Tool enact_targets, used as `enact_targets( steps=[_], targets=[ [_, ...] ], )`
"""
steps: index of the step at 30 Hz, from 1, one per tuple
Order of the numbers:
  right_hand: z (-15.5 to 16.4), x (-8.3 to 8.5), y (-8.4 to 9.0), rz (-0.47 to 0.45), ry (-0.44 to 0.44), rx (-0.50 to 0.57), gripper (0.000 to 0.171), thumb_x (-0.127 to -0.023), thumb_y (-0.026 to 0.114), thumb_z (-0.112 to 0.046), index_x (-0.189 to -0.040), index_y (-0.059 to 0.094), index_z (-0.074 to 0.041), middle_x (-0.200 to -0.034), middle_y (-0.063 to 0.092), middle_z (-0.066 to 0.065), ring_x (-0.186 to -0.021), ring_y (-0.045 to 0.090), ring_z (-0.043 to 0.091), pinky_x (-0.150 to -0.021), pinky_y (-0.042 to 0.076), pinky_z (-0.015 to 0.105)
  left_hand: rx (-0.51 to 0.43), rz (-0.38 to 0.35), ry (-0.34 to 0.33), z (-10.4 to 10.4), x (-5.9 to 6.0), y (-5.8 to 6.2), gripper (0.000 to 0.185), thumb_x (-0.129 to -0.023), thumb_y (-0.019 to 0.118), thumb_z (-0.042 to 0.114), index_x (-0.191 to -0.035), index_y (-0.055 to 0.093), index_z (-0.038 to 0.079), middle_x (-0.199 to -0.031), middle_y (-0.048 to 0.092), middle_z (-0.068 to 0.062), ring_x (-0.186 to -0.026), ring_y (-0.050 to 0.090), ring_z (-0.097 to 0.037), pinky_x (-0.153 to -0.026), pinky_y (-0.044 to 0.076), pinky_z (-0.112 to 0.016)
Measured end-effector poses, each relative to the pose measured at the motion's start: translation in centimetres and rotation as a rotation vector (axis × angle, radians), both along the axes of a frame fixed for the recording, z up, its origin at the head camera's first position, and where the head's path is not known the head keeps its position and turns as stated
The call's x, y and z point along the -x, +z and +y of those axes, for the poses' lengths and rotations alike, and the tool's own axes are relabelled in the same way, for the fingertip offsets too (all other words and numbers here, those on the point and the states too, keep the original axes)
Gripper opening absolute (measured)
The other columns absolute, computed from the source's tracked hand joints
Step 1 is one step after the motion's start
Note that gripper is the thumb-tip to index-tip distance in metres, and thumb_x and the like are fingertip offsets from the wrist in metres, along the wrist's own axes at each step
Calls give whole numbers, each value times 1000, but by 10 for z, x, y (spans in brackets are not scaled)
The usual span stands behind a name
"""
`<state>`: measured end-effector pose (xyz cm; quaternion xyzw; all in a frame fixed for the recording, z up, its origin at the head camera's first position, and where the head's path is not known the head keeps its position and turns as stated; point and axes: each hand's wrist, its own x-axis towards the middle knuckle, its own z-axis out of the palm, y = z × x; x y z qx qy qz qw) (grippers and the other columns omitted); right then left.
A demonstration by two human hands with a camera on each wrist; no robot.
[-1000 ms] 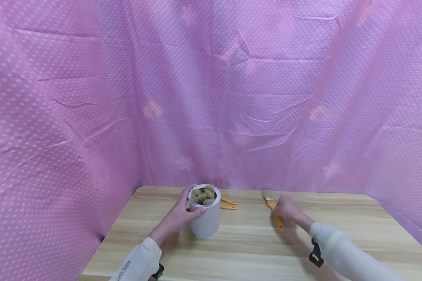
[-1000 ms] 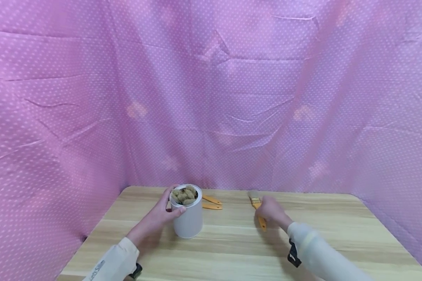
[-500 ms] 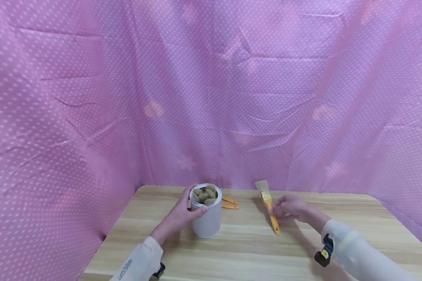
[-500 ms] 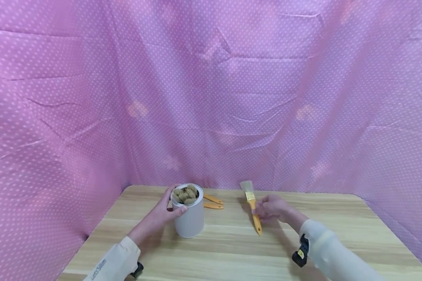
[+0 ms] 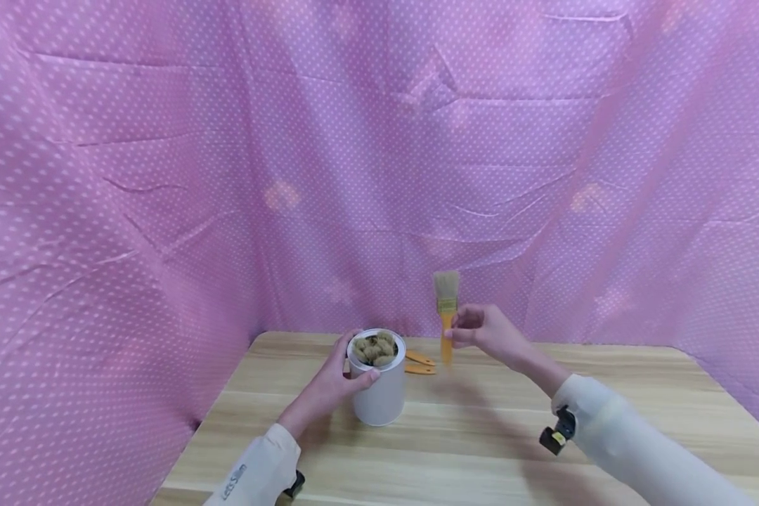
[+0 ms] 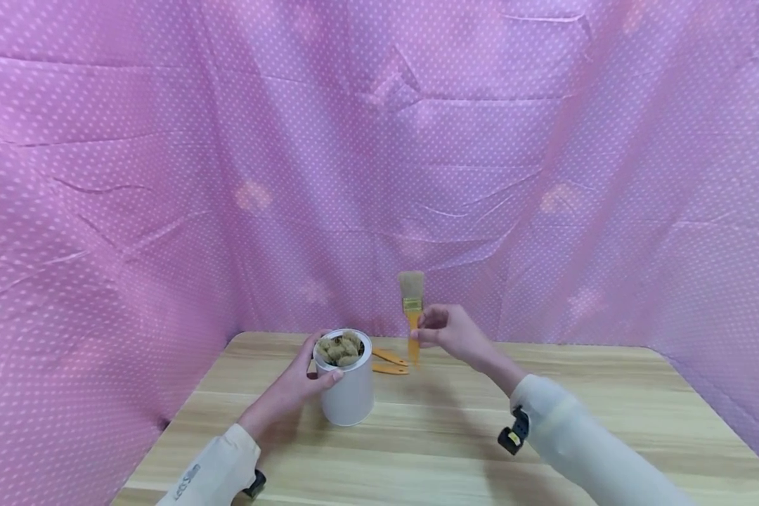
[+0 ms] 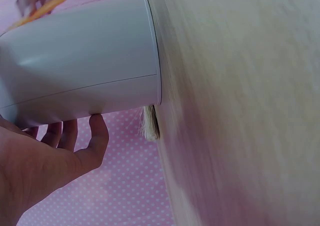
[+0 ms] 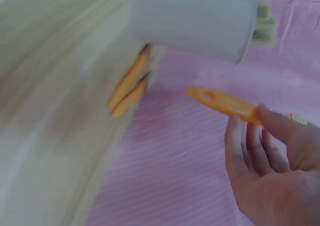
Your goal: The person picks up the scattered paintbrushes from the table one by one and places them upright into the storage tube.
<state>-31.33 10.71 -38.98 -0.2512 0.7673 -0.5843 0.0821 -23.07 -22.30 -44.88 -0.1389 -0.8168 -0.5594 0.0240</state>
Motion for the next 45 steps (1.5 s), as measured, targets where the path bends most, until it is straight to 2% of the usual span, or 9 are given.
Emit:
enact_targets(
  steps=[2,5,10,19,25,32,38,42,45],
  targets=[
    [-11,-2,13,33,-35,3,25,-89,80,-13,-105,66,2,-100,71,16,-93,70,34,-83,59,40,5,-5,3,1,0,1,96,-90,79,38,-161,20,13,-159,27,-14,-143,33,-33,-109,38,-56],
    [-30,-3,27,59,-82,70,27,-89,81,-13,-106,66,2,-101,72,16,-95,70,33,-84,59,40,16,-7,-1,3,1,1,97,-90,78,40,-162,18,13,-160,27,-13,-143,32,-32,-110,37,-56],
    [-59,-2,36,81,-70,185,25,-88,81,-8,-105,66,5,-101,71,18,-95,71,32,-86,58,45,32,-5,-9,6,4,0,96,-90,78,43,-161,19,16,-158,30,-11,-142,35,-32,-109,39,-55],
    [-87,-2,36,145,-12,78,21,-91,80,-16,-104,69,-5,-99,73,9,-97,70,29,-87,57,44,42,-22,-24,13,1,0,96,-91,76,46,-161,18,18,-159,29,-9,-142,35,-30,-109,39,-55],
    [-87,-8,31,107,26,26,19,-91,79,-16,-103,70,-5,-97,73,8,-94,70,25,-86,56,38,61,-38,-22,18,-1,0,100,-90,76,49,-162,15,16,-161,26,-10,-144,32,-32,-110,38,-55],
    [-75,-12,21,79,51,19,21,-95,74,-18,-108,72,-2,-101,73,11,-98,69,32,-88,57,46,55,-14,-19,16,-3,3,97,-90,76,47,-162,17,18,-160,28,-10,-142,34,-30,-110,38,-55],
    [-55,-12,15,90,32,4,21,-97,67,-8,-116,71,0,-109,73,9,-103,68,26,-89,56,37,31,21,1,9,-5,1,92,-91,77,42,-160,22,16,-159,28,-13,-142,34,-34,-109,38,-58],
    [-42,-10,8,50,15,12,21,-99,63,-4,-117,69,3,-105,72,13,-100,68,33,-83,57,35,47,18,25,5,-7,1,93,-90,77,44,-161,23,17,-160,27,-12,-143,32,-33,-109,38,-57],
    [-35,-7,1,25,17,1,22,-99,62,-3,-118,67,5,-104,71,19,-99,68,37,-81,58,34,68,27,48,2,-9,2,91,-89,79,45,-160,27,18,-158,32,-11,-142,35,-31,-107,41,-55]
  ],
)
